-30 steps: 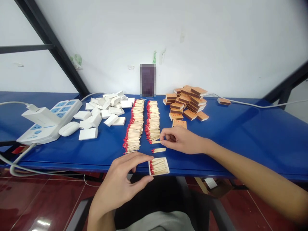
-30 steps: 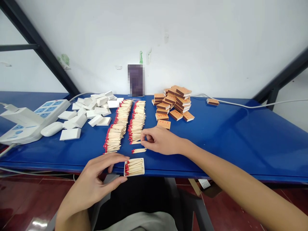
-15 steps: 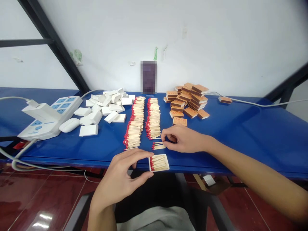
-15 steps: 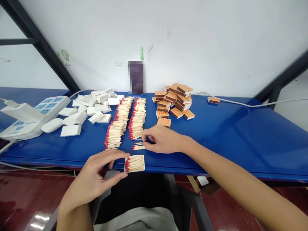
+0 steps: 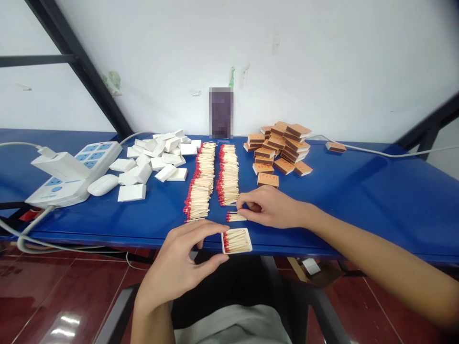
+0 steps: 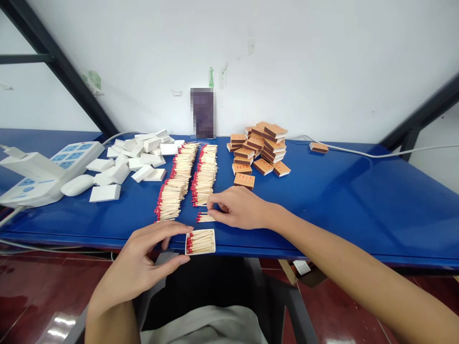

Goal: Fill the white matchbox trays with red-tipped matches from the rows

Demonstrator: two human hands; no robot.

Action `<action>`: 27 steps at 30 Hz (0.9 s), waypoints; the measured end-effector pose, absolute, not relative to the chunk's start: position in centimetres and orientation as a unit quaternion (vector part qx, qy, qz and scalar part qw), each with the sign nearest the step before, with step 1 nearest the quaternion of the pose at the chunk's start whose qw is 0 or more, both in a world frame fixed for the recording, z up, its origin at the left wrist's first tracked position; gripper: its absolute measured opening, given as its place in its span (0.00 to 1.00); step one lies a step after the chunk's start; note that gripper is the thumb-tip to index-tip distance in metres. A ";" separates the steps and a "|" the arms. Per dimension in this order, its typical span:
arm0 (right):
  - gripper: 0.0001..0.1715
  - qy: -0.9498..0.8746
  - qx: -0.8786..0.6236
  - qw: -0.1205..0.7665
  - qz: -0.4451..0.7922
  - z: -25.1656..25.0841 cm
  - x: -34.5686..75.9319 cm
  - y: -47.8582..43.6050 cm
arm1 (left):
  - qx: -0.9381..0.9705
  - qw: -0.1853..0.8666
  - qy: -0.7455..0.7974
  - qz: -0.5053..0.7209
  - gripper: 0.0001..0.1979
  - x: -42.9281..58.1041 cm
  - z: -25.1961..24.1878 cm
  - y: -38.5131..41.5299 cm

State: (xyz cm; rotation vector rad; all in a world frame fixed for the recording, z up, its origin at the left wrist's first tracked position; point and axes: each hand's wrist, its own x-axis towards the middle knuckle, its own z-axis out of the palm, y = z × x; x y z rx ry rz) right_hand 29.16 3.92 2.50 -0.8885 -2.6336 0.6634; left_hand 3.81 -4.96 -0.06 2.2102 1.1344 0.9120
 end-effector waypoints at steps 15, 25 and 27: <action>0.11 -0.913 -0.327 0.139 0.198 2.1 29.0 3.9 | 0.809 0.244 0.414 0.338 0.16 3.8 -0.1 -5.0; 0.09 -0.917 -0.317 0.141 0.195 2.0 28.9 3.9 | 0.810 0.246 0.412 0.336 0.16 3.8 -0.1 -5.0; 0.09 -0.918 -0.314 0.145 0.194 1.9 28.9 4.0 | 0.811 0.247 0.411 0.335 0.16 3.8 -0.1 -5.0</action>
